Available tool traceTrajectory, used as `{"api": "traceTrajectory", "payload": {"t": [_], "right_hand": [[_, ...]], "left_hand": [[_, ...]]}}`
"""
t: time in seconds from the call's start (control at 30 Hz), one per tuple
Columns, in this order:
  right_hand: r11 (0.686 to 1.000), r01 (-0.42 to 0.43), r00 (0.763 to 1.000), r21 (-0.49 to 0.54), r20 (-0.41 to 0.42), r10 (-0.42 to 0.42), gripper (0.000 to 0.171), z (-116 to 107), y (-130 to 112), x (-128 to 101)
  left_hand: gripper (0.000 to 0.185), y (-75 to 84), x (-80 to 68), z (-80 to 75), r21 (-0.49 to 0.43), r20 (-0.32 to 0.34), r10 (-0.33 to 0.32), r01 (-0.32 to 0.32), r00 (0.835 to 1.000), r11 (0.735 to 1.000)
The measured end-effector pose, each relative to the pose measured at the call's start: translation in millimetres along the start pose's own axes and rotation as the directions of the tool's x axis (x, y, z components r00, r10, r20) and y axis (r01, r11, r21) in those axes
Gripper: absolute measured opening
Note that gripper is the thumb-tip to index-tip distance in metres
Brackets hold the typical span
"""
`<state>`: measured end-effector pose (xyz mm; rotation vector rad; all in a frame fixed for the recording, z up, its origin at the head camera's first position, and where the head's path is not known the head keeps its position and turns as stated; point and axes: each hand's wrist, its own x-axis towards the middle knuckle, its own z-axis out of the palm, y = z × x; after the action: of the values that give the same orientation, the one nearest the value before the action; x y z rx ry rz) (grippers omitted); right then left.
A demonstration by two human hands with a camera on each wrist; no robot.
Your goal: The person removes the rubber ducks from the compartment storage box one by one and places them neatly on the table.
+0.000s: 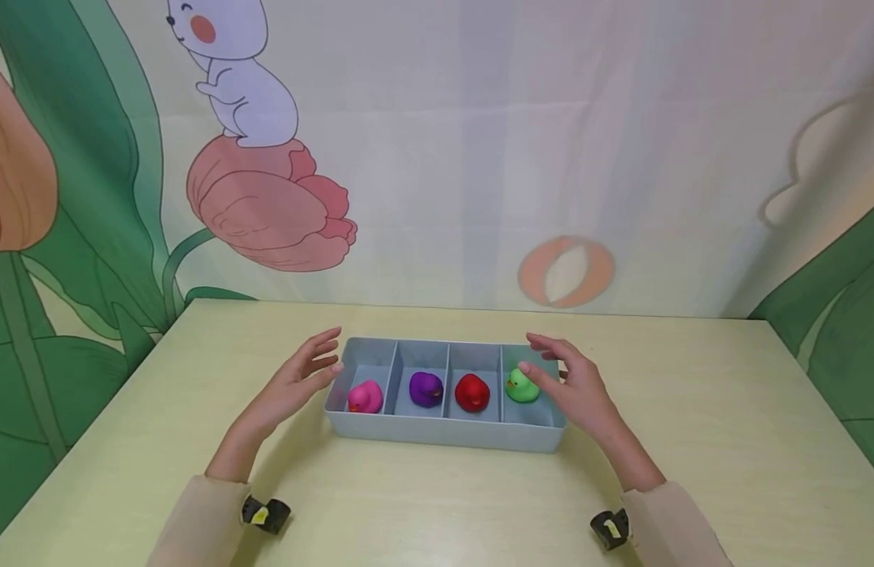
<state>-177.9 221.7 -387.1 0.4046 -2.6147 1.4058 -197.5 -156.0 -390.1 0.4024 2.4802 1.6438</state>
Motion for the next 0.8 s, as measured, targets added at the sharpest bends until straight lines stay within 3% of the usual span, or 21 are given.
{"api": "traceTrajectory", "payload": {"t": [0.23, 0.37, 0.5, 0.8], "right_hand": [[0.999, -0.003, 1.0, -0.046, -0.004, 0.003, 0.041, 5, 6, 0], [0.991, 0.048, 0.999, -0.122, -0.011, -0.05, 0.036, 10, 8, 1], [0.977, 0.105, 0.994, -0.186, -0.002, -0.107, 0.033, 15, 8, 3], [0.926, 0.113, 0.993, -0.361, 0.024, -0.112, 0.031, 23, 6, 9]], "left_hand": [[0.056, -4.0, 2.1, -0.7, 0.008, 0.044, -0.06, 0.059, 0.997, 0.998], [0.055, -6.1, 4.1, -1.5, -0.003, 0.063, -0.064, 0.064, 0.996, 0.998], [0.056, -8.2, 6.9, -1.7, -0.005, 0.076, -0.081, 0.081, 0.994, 0.997], [0.055, -12.3, 11.1, 0.0, 0.018, 0.098, -0.123, 0.121, 0.988, 0.992]]}}
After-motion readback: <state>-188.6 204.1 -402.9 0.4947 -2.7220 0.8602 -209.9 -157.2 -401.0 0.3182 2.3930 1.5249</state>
